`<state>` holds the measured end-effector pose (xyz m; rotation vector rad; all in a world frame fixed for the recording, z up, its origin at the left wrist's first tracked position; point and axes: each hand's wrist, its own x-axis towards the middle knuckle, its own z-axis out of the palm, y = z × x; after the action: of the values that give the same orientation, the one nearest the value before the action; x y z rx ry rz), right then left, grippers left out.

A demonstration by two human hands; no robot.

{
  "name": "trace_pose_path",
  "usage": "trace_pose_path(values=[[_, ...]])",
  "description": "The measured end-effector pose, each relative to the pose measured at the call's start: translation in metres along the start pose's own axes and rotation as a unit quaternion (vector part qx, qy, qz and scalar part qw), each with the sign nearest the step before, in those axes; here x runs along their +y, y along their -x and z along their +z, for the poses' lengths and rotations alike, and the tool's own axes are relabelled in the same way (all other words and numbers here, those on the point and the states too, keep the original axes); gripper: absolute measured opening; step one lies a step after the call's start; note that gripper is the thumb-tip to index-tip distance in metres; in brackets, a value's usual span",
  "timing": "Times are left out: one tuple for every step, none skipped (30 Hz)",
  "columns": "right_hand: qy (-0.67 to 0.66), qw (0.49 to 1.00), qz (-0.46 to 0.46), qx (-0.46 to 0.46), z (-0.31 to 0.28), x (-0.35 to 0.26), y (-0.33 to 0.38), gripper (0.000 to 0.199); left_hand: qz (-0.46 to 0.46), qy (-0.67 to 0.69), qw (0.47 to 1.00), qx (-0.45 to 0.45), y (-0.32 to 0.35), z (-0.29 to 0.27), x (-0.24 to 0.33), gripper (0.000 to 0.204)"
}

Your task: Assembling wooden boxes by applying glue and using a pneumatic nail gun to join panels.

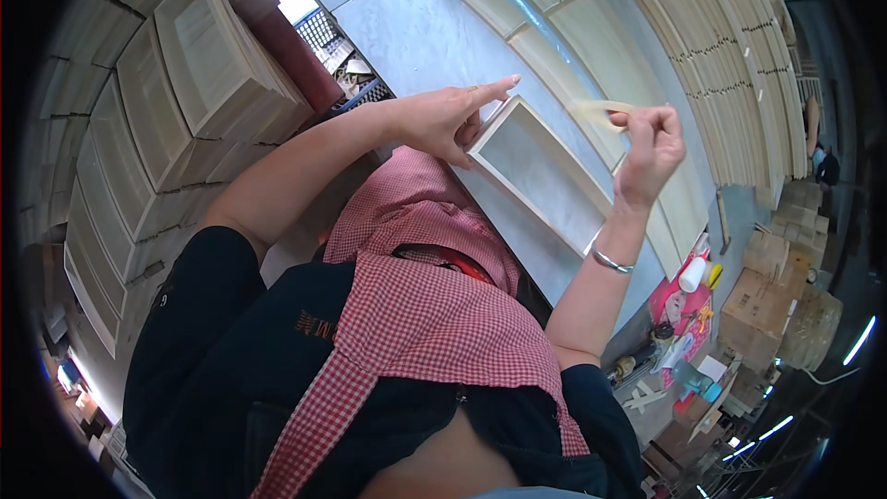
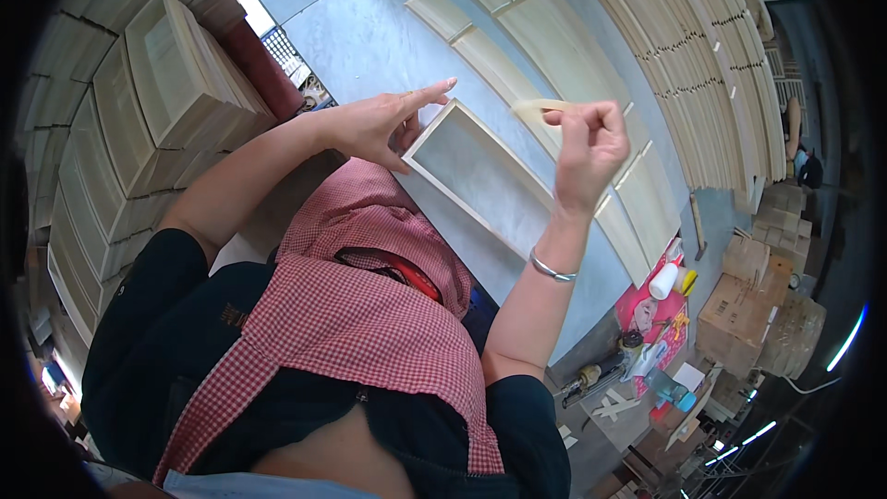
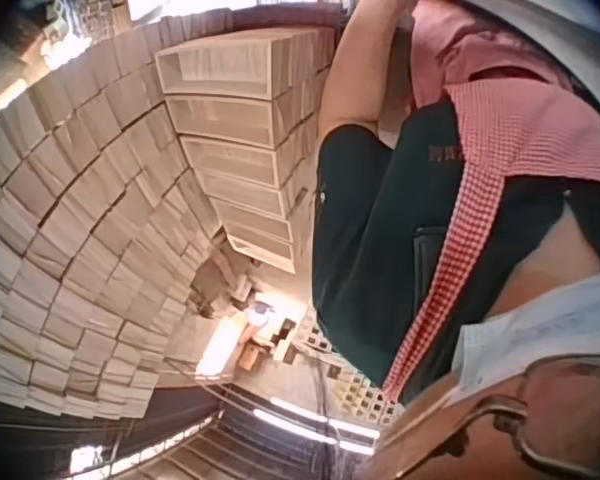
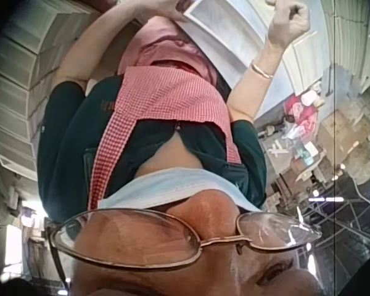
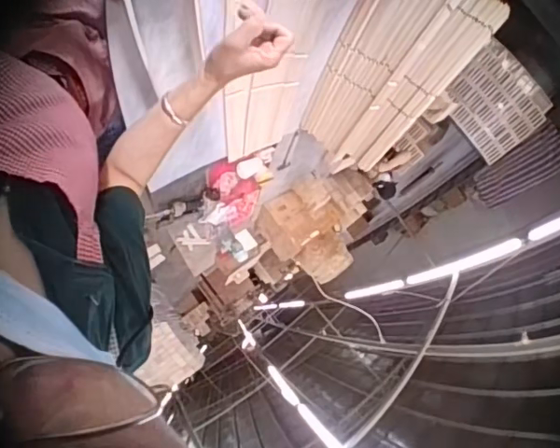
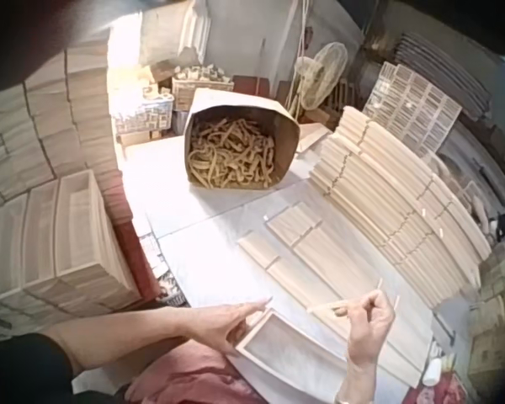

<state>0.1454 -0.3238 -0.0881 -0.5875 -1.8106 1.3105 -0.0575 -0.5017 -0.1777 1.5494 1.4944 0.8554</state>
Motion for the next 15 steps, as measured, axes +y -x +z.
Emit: trace_pose_path(values=[[-0.002, 1.0, 0.031, 0.008, 0.007, 0.001, 0.003, 0.015, 0.001, -0.002, 1.0, -0.001, 0.0, 0.0, -0.001, 0.135], [-0.004, 0.998, 0.061, 0.015, 0.016, 0.004, 0.005, 0.017, 0.001, 0.0, 1.0, -0.001, -0.001, 0.001, -0.002, 0.136], [-0.005, 0.998, 0.06, 0.016, 0.022, 0.006, 0.005, 0.017, 0.002, 0.002, 1.0, 0.0, -0.001, 0.0, -0.003, 0.136], [0.061, 0.997, 0.044, -0.002, 0.027, 0.009, 0.005, 0.017, 0.001, 0.003, 1.0, 0.0, -0.001, 0.0, -0.004, 0.137], [0.127, 0.991, 0.028, -0.02, 0.032, 0.012, 0.004, 0.016, 0.001, 0.005, 1.0, 0.001, -0.001, 0.001, -0.005, 0.137], [0.143, 0.989, 0.002, -0.024, 0.038, 0.017, 0.003, 0.015, 0.001, 0.004, 1.0, 0.001, -0.001, 0.001, -0.006, 0.137], [0.159, 0.987, -0.025, -0.029, 0.044, 0.021, 0.002, 0.014, 0.007, 0.004, 1.0, 0.011, 0.0, 0.002, -0.007, 0.138], [0.159, 0.987, -0.025, -0.028, 0.049, 0.023, 0.001, 0.014, 0.014, 0.005, 1.0, 0.02, 0.0, 0.003, -0.008, 0.139], [0.172, 0.983, -0.022, -0.064, 0.053, 0.024, 0.0, 0.013, 0.022, 0.006, 0.999, 0.029, 0.0, 0.004, -0.008, 0.139], [0.184, 0.977, -0.02, -0.101, 0.057, 0.024, 0.001, 0.012, 0.029, 0.008, 0.999, 0.038, 0.0, 0.004, -0.008, 0.14], [0.2, 0.97, 0.008, -0.14, 0.064, 0.021, 0.004, 0.015, 0.029, 0.008, 0.999, 0.041, 0.001, 0.003, -0.007, 0.14], [0.215, 0.959, 0.035, -0.179, 0.069, 0.017, 0.008, 0.017, 0.017, 0.015, 0.999, 0.034, 0.001, 0.002, -0.005, 0.138], [0.214, 0.959, 0.034, -0.18, 0.072, 0.014, 0.011, 0.017, 0.004, 0.023, 0.999, 0.027, 0.002, 0.0, -0.002, 0.136], [0.203, 0.952, 0.042, -0.225, 0.074, 0.012, 0.015, 0.016, -0.008, 0.031, 0.999, 0.018, 0.002, -0.001, 0.002, 0.134], [0.191, 0.942, 0.049, -0.27, 0.074, 0.01, 0.019, 0.014, -0.02, 0.039, 0.999, 0.01, 0.001, -0.001, 0.003, 0.132]])
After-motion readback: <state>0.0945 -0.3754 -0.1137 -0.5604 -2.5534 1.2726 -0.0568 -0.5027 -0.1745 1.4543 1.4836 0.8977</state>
